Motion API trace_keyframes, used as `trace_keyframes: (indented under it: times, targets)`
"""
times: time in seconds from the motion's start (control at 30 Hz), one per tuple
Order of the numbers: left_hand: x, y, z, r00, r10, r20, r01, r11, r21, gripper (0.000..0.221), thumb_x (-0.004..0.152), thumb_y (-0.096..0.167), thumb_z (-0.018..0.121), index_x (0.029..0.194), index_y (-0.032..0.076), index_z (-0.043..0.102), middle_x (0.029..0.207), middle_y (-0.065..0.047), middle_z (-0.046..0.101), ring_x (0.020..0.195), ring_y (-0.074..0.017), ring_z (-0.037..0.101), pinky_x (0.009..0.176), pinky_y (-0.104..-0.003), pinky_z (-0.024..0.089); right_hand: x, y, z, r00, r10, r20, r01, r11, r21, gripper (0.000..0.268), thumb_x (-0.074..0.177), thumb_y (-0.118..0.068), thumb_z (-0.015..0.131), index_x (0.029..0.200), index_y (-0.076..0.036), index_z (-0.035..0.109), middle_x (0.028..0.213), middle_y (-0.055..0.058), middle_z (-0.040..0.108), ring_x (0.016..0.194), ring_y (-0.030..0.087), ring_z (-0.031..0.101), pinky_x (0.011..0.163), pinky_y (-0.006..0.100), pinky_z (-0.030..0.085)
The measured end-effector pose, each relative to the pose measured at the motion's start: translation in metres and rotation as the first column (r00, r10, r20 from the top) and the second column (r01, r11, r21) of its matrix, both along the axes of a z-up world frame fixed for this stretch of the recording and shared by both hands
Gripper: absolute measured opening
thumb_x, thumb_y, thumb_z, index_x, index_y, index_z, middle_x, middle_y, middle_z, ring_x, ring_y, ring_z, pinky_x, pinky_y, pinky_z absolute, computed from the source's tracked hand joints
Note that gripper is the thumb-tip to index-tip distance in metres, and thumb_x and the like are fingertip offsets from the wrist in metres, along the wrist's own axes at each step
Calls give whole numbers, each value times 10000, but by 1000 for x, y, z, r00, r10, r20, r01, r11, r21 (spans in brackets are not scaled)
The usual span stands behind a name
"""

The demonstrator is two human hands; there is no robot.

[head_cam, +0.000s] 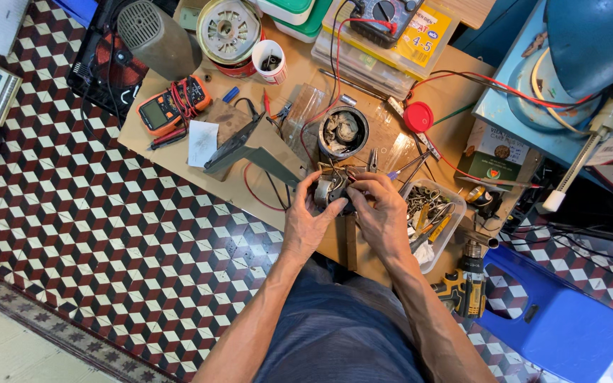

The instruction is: The person disassembles a handheld electric device, removes screws with a power drill, and manipulates internal components and wires. They use a multimeter to test electrical connections and handle small parts from a container on the workbench.

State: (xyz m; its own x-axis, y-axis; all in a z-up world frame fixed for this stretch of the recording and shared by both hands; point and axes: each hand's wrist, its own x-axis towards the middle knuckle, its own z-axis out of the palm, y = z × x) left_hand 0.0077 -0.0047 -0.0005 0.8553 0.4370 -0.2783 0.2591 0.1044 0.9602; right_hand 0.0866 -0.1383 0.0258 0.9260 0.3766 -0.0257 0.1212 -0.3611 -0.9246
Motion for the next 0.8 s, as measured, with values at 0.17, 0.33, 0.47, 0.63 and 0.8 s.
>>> trace_keyframes:
  times: [0.17, 0.33, 0.47, 0.63, 0.8]
  targets:
    - [4, -2, -10, 999, 3, 37, 1, 994, -110, 708, 886, 199, 801, 1470, 46, 433, 1310, -138, 650, 1192, -182, 630, 1015, -310, 524, 3, -1, -8, 1000, -3, 2, 3, 1000, -11, 145, 910, -94, 732, 1031, -14, 742, 1184, 83, 708, 971, 173, 706, 816, 293, 569]
    - [3, -3, -15, 999, 6, 49, -1, 994, -105, 715, 884, 189, 800, 1472, 41, 422, 1331, -138, 636, 1206, -180, 622, 1019, -307, 519, 3, 2, -10, 1000, -7, 7, 7, 996, -88, 137, 901, -93, 742, 1019, -24, 747, 1164, 77, 715, 914, 178, 702, 769, 291, 564]
    - [2, -4, -18, 998, 14, 64, -7, 994, -109, 715, 881, 182, 803, 1469, 37, 422, 1337, -140, 628, 1211, -179, 619, 1024, -309, 522, 5, 0, -11, 998, 28, 61, -24, 998, -66, 144, 896, -97, 746, 1023, -28, 754, 1161, 85, 714, 934, 179, 707, 787, 290, 569]
    - [1, -5, -21, 995, 33, 90, -18, 986, -164, 708, 881, 167, 805, 1464, 33, 427, 1342, -140, 623, 1223, -181, 612, 1037, -310, 520, 6, 1, -12, 996, 60, 66, -56, 997, -58, 159, 904, -112, 732, 1034, -24, 754, 1162, 85, 713, 942, 177, 718, 799, 288, 587]
    - [1, -5, -19, 997, 31, 72, -22, 991, -131, 710, 884, 143, 803, 1472, 28, 423, 1343, -144, 616, 1223, -186, 607, 1036, -311, 511, 2, 3, -7, 999, 8, 48, -5, 998, -55, 144, 918, -101, 731, 1022, -6, 756, 1176, 96, 708, 962, 185, 717, 815, 293, 582]
